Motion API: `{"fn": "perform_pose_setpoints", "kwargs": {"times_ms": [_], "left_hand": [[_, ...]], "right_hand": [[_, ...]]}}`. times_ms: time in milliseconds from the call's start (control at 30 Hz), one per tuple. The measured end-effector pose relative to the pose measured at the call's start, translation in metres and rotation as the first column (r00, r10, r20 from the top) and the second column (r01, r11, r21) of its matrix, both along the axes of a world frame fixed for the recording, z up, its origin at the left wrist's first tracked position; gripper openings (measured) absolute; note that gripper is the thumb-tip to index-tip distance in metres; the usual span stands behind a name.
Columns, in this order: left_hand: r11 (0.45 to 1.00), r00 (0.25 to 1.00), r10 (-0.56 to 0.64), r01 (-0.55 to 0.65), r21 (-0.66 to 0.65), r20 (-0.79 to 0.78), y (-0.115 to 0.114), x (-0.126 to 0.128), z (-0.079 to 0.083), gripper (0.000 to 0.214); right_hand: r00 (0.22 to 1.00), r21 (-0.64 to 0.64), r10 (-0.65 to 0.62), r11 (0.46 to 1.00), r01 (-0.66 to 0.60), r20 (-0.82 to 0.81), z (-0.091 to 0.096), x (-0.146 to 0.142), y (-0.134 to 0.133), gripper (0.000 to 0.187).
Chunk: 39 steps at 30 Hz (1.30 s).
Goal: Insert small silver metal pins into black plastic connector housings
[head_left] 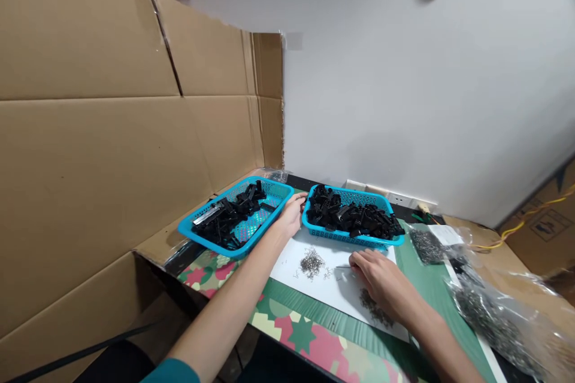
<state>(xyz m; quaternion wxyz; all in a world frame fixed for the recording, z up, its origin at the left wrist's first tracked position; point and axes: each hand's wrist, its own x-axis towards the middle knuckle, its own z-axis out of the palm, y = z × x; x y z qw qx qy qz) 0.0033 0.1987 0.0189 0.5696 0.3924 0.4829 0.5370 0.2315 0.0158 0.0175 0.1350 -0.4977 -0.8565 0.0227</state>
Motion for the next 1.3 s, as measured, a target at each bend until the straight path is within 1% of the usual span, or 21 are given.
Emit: {"fn": "perform_pose_setpoints", "kwargs": {"times_ms": [67, 133, 233, 300, 333, 400, 467, 533, 600, 667, 700, 767, 833, 933, 1000, 1067, 1100, 1167, 1200, 1233, 1300], "left_hand": [[1.000, 1.000, 0.002, -0.002, 0.014, 0.006, -0.006, 0.000, -0.001, 0.039], [0.999, 1.000, 0.000, 0.001, 0.042, -0.019, -0.019, -0.002, -0.003, 0.039], [0.993, 0.991, 0.003, 0.013, 0.119, -0.133, -0.047, -0.011, -0.001, 0.029], [0.980, 0.968, 0.041, 0.010, 0.199, -0.249, -0.064, -0.021, 0.007, 0.023], [0.969, 0.947, 0.082, -0.002, 0.249, -0.312, -0.071, -0.028, 0.013, 0.023], [0.935, 0.885, 0.172, -0.008, 0.354, -0.433, -0.075, -0.045, 0.029, 0.028], [0.905, 0.811, 0.212, 0.047, 0.422, -0.546, -0.067, -0.065, 0.048, 0.033], [0.892, 0.734, 0.232, 0.100, 0.440, -0.638, -0.049, -0.085, 0.064, 0.025], [0.899, 0.661, 0.217, 0.151, 0.410, -0.718, -0.026, -0.103, 0.072, 0.015], [0.914, 0.596, 0.161, 0.212, 0.347, -0.787, -0.005, -0.115, 0.072, 0.006], [0.918, 0.568, 0.130, 0.242, 0.316, -0.812, 0.004, -0.119, 0.070, 0.010], [0.917, 0.524, 0.080, 0.294, 0.269, -0.848, 0.016, -0.125, 0.063, 0.028], [0.910, 0.494, 0.052, 0.334, 0.245, -0.868, 0.021, -0.127, 0.057, 0.034], [0.898, 0.476, 0.047, 0.365, 0.246, -0.878, 0.022, -0.132, 0.056, 0.022], [0.892, 0.482, 0.067, 0.363, 0.269, -0.874, 0.018, -0.136, 0.061, 0.011], [0.887, 0.503, 0.104, 0.344, 0.309, -0.858, 0.012, -0.140, 0.070, 0.015], [0.883, 0.517, 0.124, 0.332, 0.332, -0.847, 0.006, -0.141, 0.075, 0.013], [0.874, 0.551, 0.157, 0.309, 0.375, -0.820, -0.008, -0.141, 0.083, 0.003], [0.869, 0.568, 0.165, 0.302, 0.391, -0.806, -0.017, -0.139, 0.086, 0.004], [0.864, 0.585, 0.168, 0.299, 0.404, -0.794, -0.028, -0.135, 0.089, 0.010], [0.853, 0.626, 0.139, 0.318, 0.414, -0.768, -0.051, -0.125, 0.091, 0.019]], "right_hand": [[1.000, 0.002, 0.000, 1.000, 0.000, 0.001, -0.002, 0.001, 0.001, 0.028], [1.000, 0.005, 0.000, 1.000, 0.000, 0.006, -0.005, 0.002, 0.003, 0.027], [1.000, 0.011, 0.009, 1.000, -0.009, 0.025, -0.009, 0.005, 0.005, 0.026], [0.999, 0.007, 0.016, 1.000, -0.016, 0.038, -0.010, 0.007, 0.006, 0.026], [0.999, 0.001, 0.019, 1.000, -0.019, 0.043, -0.010, 0.007, 0.006, 0.025], [0.999, -0.015, 0.023, 1.000, -0.023, 0.040, -0.009, 0.008, 0.005, 0.025], [0.999, -0.022, 0.026, 0.999, -0.026, 0.034, -0.006, 0.007, 0.003, 0.027], [0.999, -0.022, 0.026, 0.999, -0.025, 0.034, -0.004, 0.007, 0.001, 0.027], [0.999, -0.019, 0.023, 1.000, -0.022, 0.040, -0.003, 0.007, 0.001, 0.027], [0.999, -0.019, 0.015, 1.000, -0.014, 0.039, -0.004, 0.008, 0.002, 0.027], [0.999, -0.021, 0.008, 1.000, -0.007, 0.037, -0.005, 0.009, 0.003, 0.026], [0.999, -0.026, -0.012, 1.000, 0.013, 0.031, -0.007, 0.011, 0.005, 0.023], [0.999, -0.036, -0.032, 0.999, 0.033, 0.025, -0.008, 0.013, 0.007, 0.021], [0.998, -0.043, -0.051, 0.998, 0.052, 0.023, -0.009, 0.016, 0.008, 0.022], [0.998, -0.039, -0.056, 0.998, 0.057, 0.028, -0.009, 0.017, 0.008, 0.021], [0.998, -0.034, -0.056, 0.998, 0.058, 0.033, -0.010, 0.017, 0.008, 0.020], [0.998, -0.032, -0.056, 0.998, 0.058, 0.036, -0.011, 0.017, 0.008, 0.020], [0.998, -0.027, -0.058, 0.998, 0.059, 0.035, -0.012, 0.017, 0.007, 0.020], [0.998, -0.027, -0.058, 0.998, 0.058, 0.028, -0.012, 0.017, 0.007, 0.020], [0.998, -0.029, -0.059, 0.998, 0.059, 0.018, -0.013, 0.017, 0.007, 0.020], [0.997, -0.042, -0.078, 0.996, 0.078, -0.017, -0.012, 0.017, 0.007, 0.018]]}}
